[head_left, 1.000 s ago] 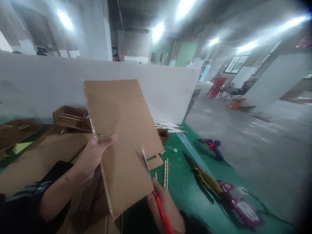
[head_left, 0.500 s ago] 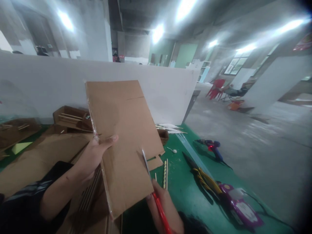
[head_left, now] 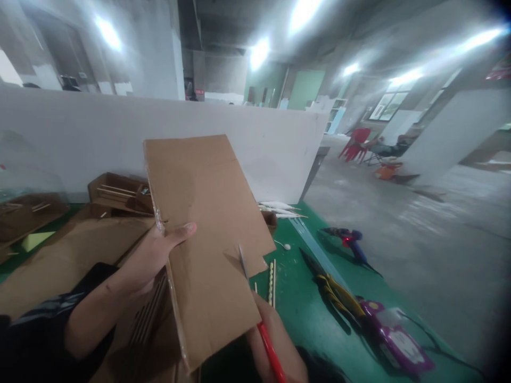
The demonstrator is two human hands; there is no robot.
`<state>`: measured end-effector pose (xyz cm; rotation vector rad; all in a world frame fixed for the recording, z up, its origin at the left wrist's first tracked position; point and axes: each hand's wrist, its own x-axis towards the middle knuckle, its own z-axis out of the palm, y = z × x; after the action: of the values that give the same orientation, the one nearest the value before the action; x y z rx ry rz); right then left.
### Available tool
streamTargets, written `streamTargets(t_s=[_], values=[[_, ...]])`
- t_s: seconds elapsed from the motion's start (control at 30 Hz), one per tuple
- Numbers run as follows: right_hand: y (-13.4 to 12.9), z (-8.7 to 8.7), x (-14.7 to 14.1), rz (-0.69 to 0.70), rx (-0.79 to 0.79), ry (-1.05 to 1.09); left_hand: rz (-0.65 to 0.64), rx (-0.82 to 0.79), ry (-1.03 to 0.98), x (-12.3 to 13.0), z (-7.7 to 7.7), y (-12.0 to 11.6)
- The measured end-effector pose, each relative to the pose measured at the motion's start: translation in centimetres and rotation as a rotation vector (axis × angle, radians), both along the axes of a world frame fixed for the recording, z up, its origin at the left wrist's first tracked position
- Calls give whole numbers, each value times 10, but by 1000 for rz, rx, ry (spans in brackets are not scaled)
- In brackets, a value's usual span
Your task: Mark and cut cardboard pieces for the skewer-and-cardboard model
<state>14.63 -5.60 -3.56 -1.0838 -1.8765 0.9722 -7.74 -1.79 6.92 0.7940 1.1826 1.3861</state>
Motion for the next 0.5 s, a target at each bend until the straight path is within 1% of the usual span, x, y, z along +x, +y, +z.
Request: streamTargets(t_s=[0.2,0.33,0.4,0.5], values=[[0,2,-1,-5,-103,40,3,7,31,1,2,-4],[1,5,-1,16,-90,53,-27,16,9,0,0,-3],[2,4,-2,36,-75,67,-41,21,4,-1,-3,-1],[3,1,-2,40,-85,79,-25,37,20,-2,-5,0]])
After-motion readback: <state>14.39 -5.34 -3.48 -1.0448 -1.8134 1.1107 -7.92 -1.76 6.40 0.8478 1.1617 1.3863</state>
